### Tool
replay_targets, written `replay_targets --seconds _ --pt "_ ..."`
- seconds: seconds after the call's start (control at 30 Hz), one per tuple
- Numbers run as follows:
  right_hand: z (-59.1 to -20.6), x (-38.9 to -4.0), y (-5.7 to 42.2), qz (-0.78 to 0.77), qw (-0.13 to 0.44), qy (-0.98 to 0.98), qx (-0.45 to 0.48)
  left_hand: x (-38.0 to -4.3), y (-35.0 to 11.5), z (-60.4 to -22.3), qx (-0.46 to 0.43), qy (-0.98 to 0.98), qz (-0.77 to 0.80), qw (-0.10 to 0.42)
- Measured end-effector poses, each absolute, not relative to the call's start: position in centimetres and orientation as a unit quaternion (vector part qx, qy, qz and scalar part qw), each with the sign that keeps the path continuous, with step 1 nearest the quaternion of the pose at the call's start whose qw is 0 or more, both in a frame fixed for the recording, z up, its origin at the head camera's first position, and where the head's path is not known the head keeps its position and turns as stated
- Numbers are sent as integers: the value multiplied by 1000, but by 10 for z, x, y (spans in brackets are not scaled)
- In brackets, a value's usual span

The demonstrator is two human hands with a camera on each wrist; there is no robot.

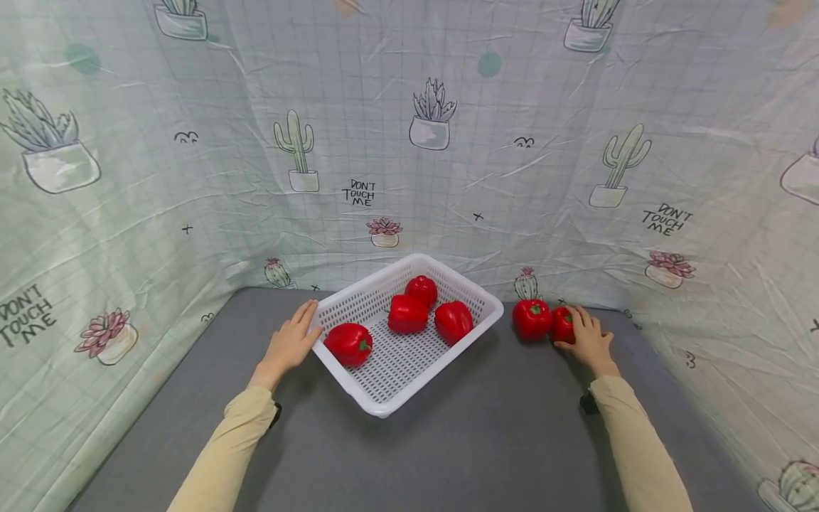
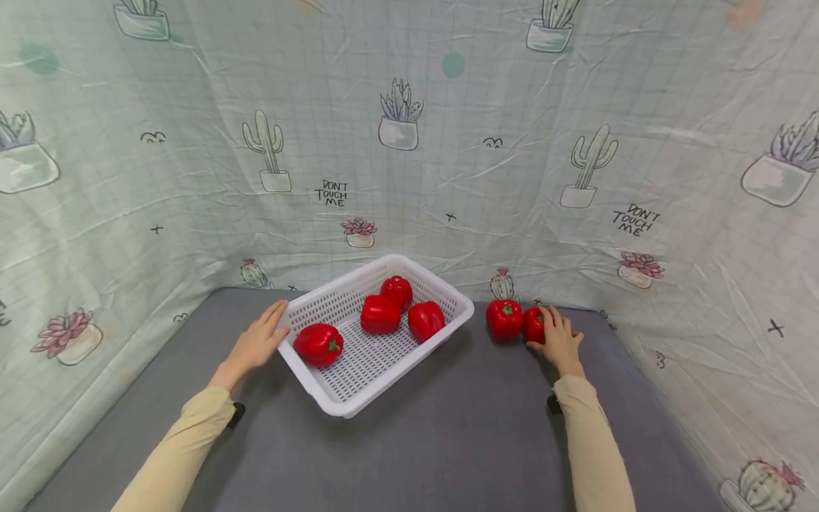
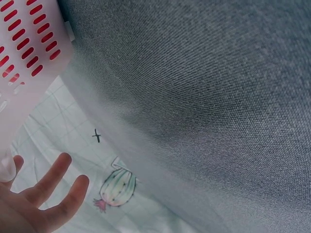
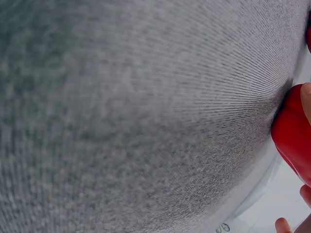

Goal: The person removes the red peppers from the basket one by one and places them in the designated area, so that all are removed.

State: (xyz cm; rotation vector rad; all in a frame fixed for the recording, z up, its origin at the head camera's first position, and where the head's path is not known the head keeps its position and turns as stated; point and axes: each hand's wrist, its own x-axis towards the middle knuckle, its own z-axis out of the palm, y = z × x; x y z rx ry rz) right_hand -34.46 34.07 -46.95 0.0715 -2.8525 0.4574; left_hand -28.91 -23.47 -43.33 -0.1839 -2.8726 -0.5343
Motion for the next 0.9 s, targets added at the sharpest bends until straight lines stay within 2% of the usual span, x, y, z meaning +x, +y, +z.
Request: replay_targets --seconds 0.47,0.9 --pt "-471 -346 340 158 128 -979 14 -288 -234 -433 -64 -975 -183 111" --pt "-467 -329 335 156 199 -966 47 -289 -235 -436 -69 -974 -182 117"
